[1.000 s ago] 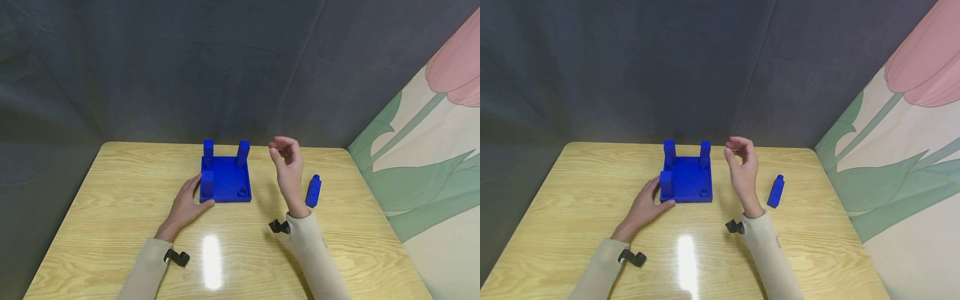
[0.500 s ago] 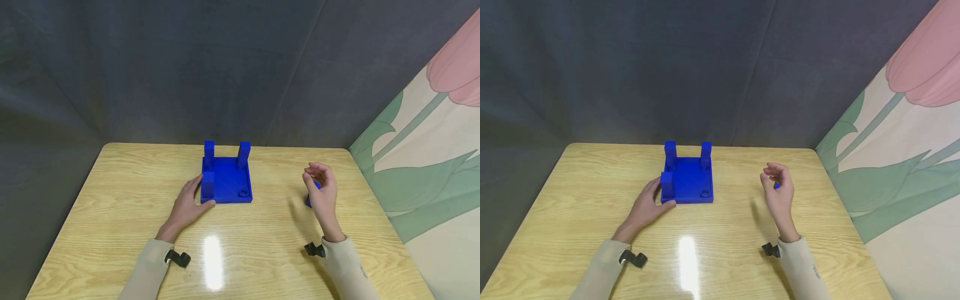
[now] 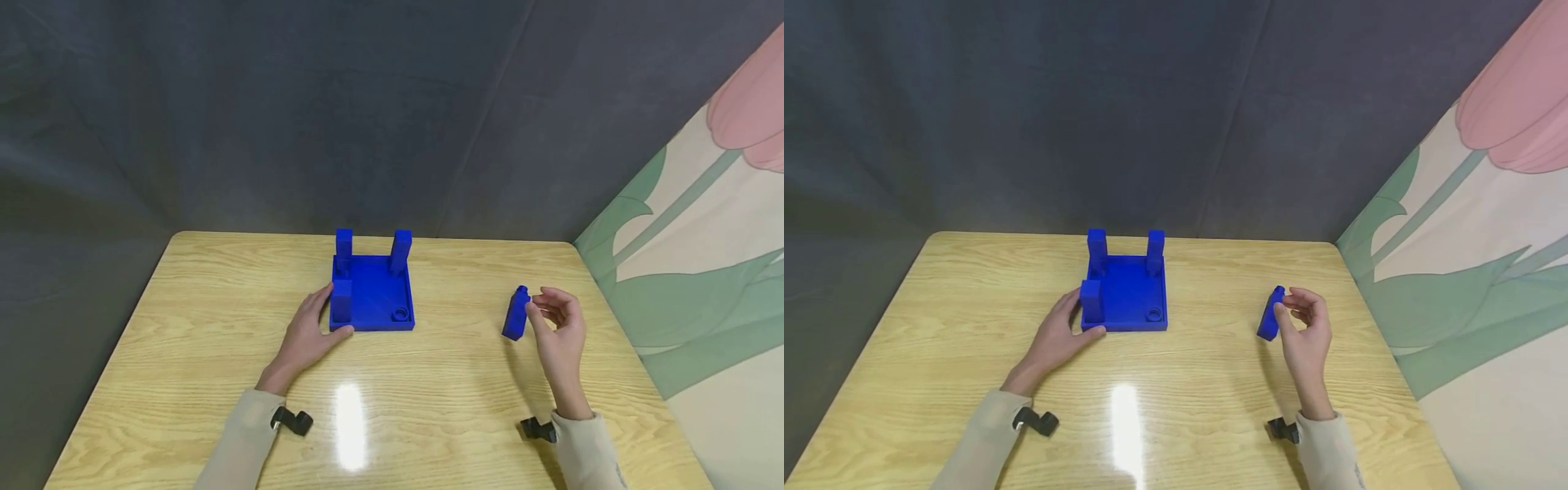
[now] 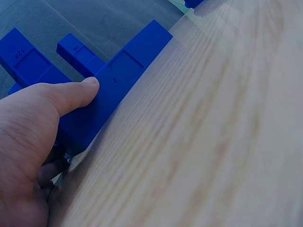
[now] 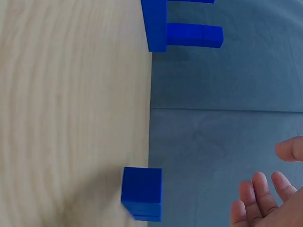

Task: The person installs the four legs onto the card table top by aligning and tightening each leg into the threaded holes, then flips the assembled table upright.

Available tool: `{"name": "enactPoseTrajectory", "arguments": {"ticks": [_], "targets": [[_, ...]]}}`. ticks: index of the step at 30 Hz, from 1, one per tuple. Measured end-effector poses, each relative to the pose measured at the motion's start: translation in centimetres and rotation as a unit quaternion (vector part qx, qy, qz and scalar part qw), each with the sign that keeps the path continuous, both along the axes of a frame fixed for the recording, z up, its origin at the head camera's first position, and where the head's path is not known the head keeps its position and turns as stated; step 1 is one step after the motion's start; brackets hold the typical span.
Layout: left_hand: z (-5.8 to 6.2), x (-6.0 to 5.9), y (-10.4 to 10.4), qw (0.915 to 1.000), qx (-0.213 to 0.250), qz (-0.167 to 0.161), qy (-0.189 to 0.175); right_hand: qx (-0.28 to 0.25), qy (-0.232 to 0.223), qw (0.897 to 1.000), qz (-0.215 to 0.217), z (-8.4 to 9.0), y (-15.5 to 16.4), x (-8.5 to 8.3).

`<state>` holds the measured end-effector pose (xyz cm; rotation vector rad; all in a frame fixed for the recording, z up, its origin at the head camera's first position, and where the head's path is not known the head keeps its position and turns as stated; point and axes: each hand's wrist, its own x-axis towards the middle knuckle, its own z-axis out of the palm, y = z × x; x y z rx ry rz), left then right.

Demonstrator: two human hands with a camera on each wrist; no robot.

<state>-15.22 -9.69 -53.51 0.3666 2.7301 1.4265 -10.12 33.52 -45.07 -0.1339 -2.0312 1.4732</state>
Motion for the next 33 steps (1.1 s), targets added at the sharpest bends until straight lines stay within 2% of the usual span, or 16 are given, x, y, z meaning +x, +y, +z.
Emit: {"name": "enactPoseTrajectory", "arguments": {"ticks": [5,8,14,19,25,29,33], "targets": [[0.1,0.0,0.0,1.0,-0.001,0.003,-0.004,0.03,-0.014,0.999,-0.013,-0.8,0.5,-0.2],[0.1,0.1,0.0,1.0,-0.004,0.004,-0.001,0.062,-0.058,0.996,-0.017,-1.4,0.8,-0.5],[0.0,0.0,0.0,1.0,-0.008,0.002,0.002,0.109,-0.165,0.98,-0.006,-2.6,1.7,-0.9],[-0.1,-0.1,0.0,1.0,-0.005,0.003,0.002,0.123,-0.205,0.971,0.007,-2.9,2.3,-1.1],[-0.2,-0.1,-0.1,1.0,-0.004,0.0,0.002,0.165,-0.262,0.95,0.039,-3.8,2.9,-1.4],[-0.2,-0.1,0.0,1.0,-0.007,0.0,-0.001,0.19,-0.272,0.942,0.047,-4.3,3.1,-1.4],[-0.2,-0.1,0.0,1.0,-0.01,0.0,-0.001,0.197,-0.267,0.942,0.048,-4.6,3.2,-1.3]]}}
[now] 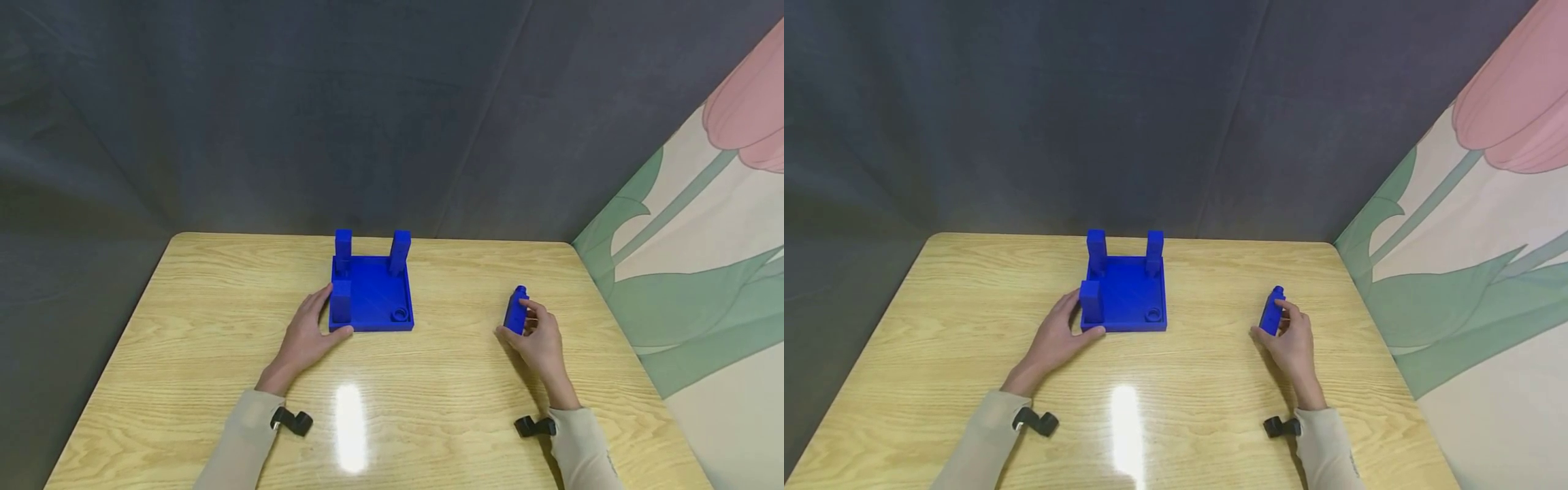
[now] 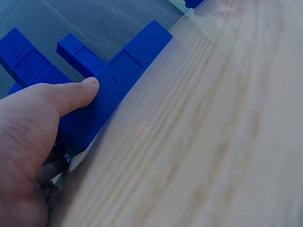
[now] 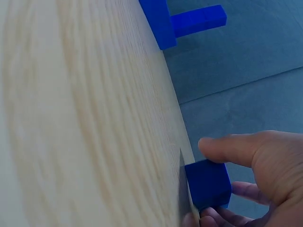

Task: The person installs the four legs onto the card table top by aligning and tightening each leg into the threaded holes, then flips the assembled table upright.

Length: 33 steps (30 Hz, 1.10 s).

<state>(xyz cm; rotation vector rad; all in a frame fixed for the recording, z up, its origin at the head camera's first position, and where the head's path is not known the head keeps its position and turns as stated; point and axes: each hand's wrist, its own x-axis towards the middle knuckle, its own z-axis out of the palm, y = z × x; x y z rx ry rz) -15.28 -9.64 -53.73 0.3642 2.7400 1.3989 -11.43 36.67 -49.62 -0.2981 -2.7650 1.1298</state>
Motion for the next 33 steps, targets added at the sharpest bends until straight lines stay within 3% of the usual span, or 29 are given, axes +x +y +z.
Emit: {"name": "enactPoseTrajectory", "arguments": {"ticks": [13,24,33], "targets": [[0.05,0.06,-0.04,1.0,0.002,-0.001,0.001,-0.018,0.009,1.0,0.016,0.25,0.11,0.28],[0.09,0.06,0.01,1.0,0.004,-0.002,0.0,0.006,-0.007,1.0,-0.022,-0.03,0.36,0.41],[0.17,0.12,0.03,1.0,0.004,0.0,0.002,0.045,0.037,0.997,-0.044,0.03,0.31,0.59]]}}
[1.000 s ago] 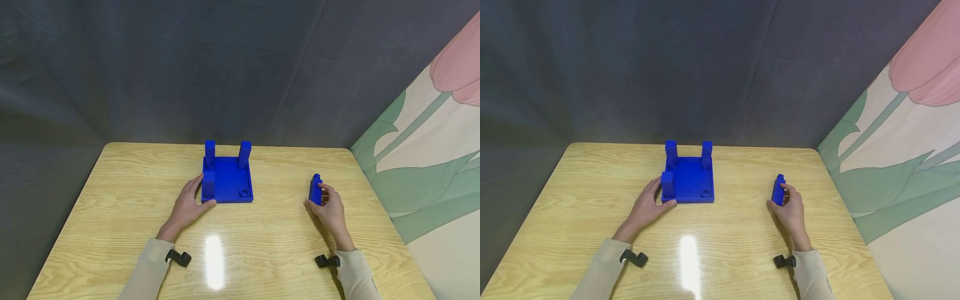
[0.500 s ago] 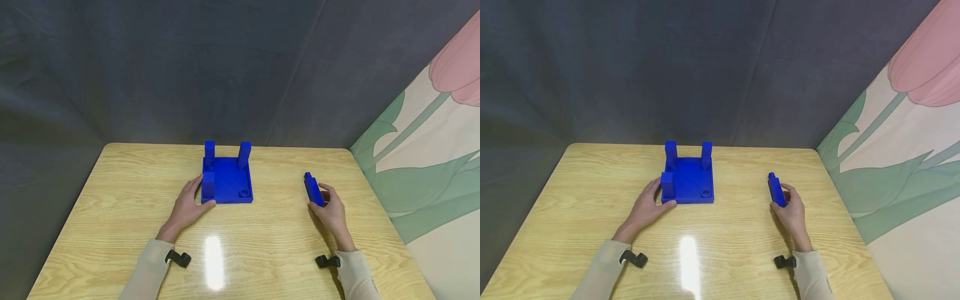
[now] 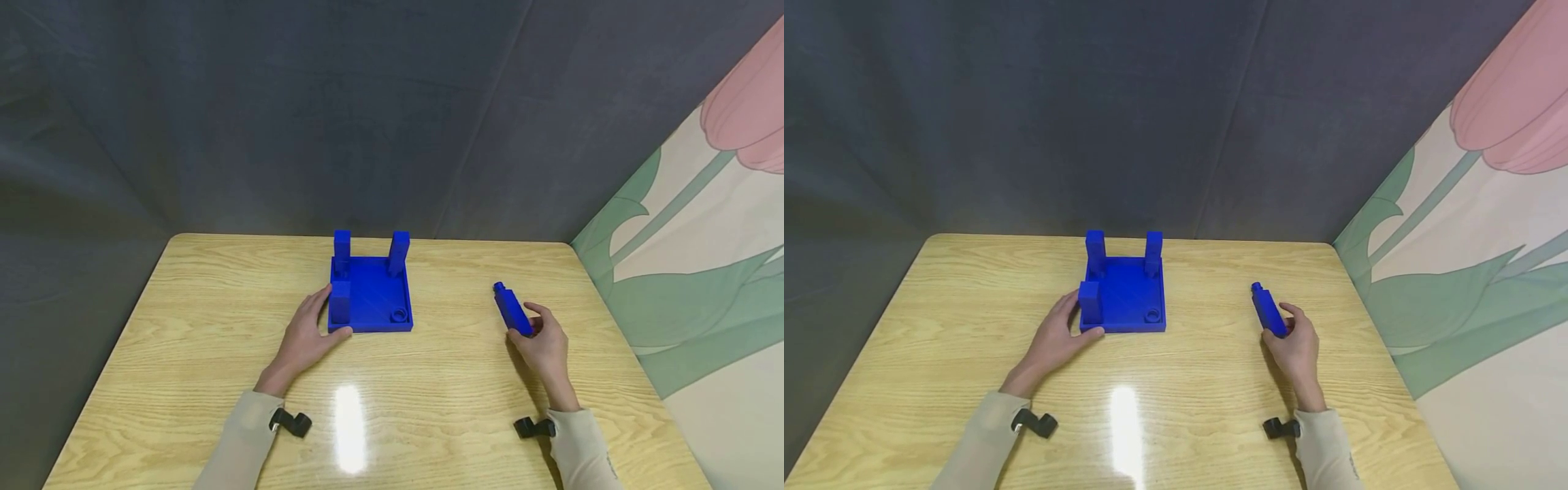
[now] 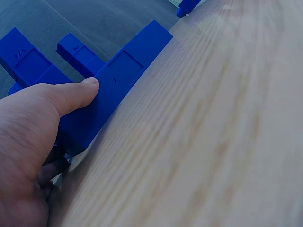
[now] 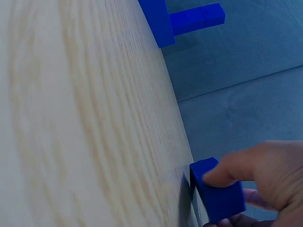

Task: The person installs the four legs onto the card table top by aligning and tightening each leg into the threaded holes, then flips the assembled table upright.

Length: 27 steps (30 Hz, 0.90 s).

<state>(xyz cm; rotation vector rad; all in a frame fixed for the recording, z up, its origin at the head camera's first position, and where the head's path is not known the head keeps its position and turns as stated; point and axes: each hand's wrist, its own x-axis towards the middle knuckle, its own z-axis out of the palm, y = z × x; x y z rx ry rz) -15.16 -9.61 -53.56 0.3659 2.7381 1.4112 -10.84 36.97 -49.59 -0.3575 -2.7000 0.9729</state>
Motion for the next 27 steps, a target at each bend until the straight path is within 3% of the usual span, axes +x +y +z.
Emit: {"name": "enactPoseTrajectory", "arguments": {"ticks": [8,14,27], "targets": [[0.0,0.1,0.0,1.0,-0.002,0.001,-0.002,-0.049,0.064,0.995,-0.052,0.1,-0.4,-0.1],[0.1,0.0,0.0,1.0,-0.001,0.0,-0.005,-0.073,0.128,0.987,-0.068,0.2,-0.8,-0.3],[-0.1,0.0,0.0,1.0,-0.003,0.003,0.004,-0.144,0.22,0.965,-0.019,1.0,-1.7,-0.3]]}}
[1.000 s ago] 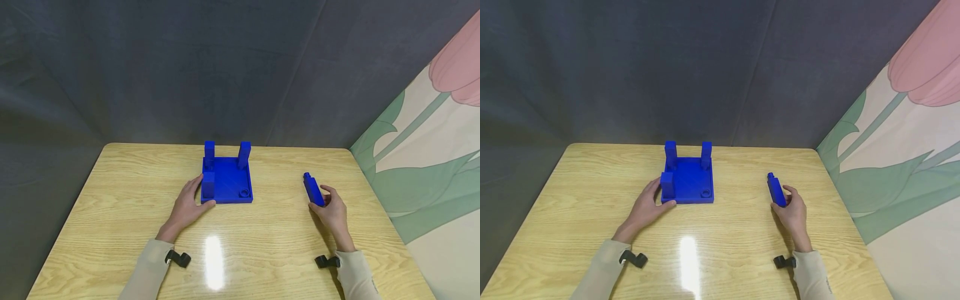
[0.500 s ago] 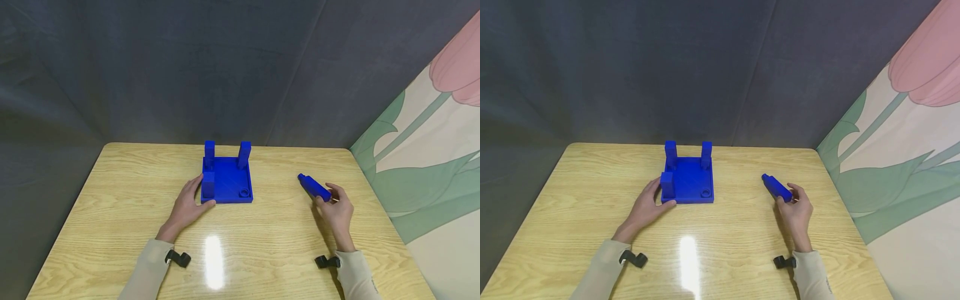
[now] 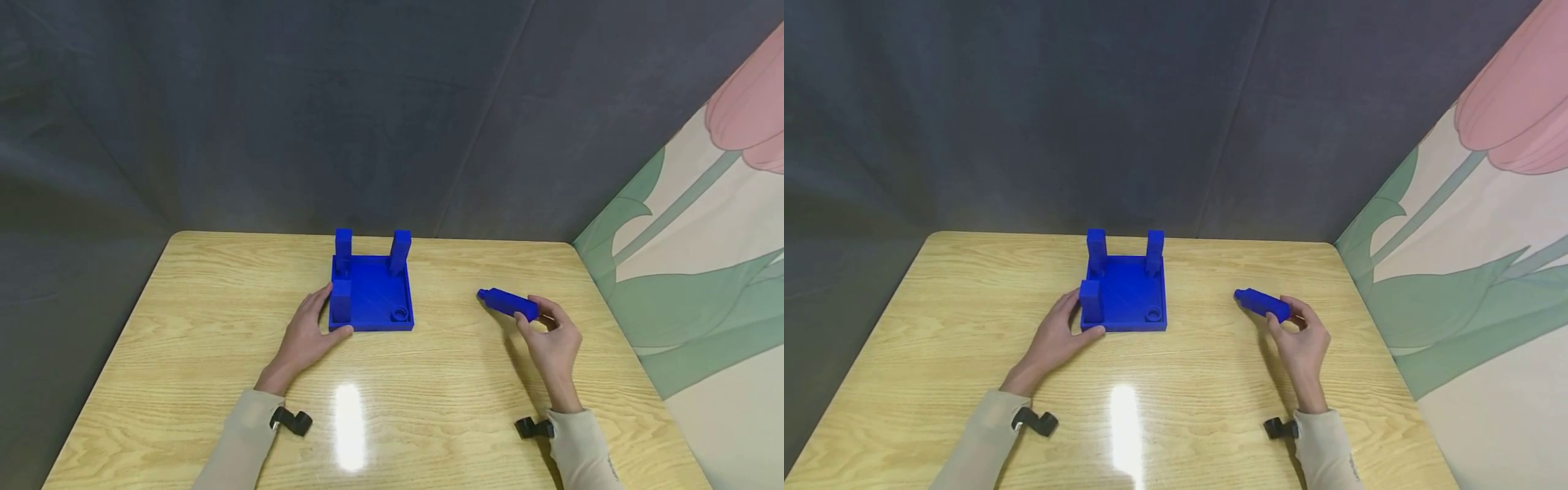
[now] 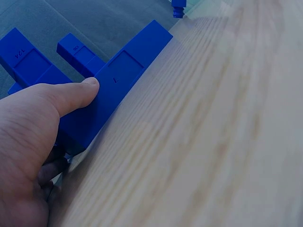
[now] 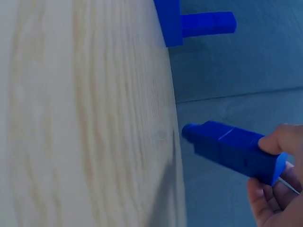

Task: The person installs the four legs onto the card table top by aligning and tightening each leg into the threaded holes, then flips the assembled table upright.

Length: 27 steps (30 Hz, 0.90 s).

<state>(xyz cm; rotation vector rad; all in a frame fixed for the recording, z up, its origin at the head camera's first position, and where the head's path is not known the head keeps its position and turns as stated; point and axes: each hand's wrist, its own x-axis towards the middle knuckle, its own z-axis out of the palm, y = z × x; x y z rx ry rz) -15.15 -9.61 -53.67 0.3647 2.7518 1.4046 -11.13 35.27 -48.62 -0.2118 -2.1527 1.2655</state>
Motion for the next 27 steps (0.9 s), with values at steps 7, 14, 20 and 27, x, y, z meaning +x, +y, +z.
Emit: {"name": "enactPoseTrajectory", "arguments": {"ticks": [7,14,20,27], "targets": [[0.1,0.0,0.0,1.0,0.001,0.0,-0.004,0.02,0.079,0.994,0.068,2.1,-2.0,0.1],[0.2,-0.1,0.0,1.0,0.001,0.001,-0.005,0.025,0.118,0.981,0.151,3.1,-2.6,-0.6],[0.1,-0.1,0.0,1.0,0.003,-0.002,-0.008,0.023,0.137,0.97,0.202,4.9,-4.5,-0.8],[0.0,0.0,0.0,1.0,0.005,-0.002,-0.004,0.03,0.133,0.958,0.254,6.2,-7.2,-1.4]]}}
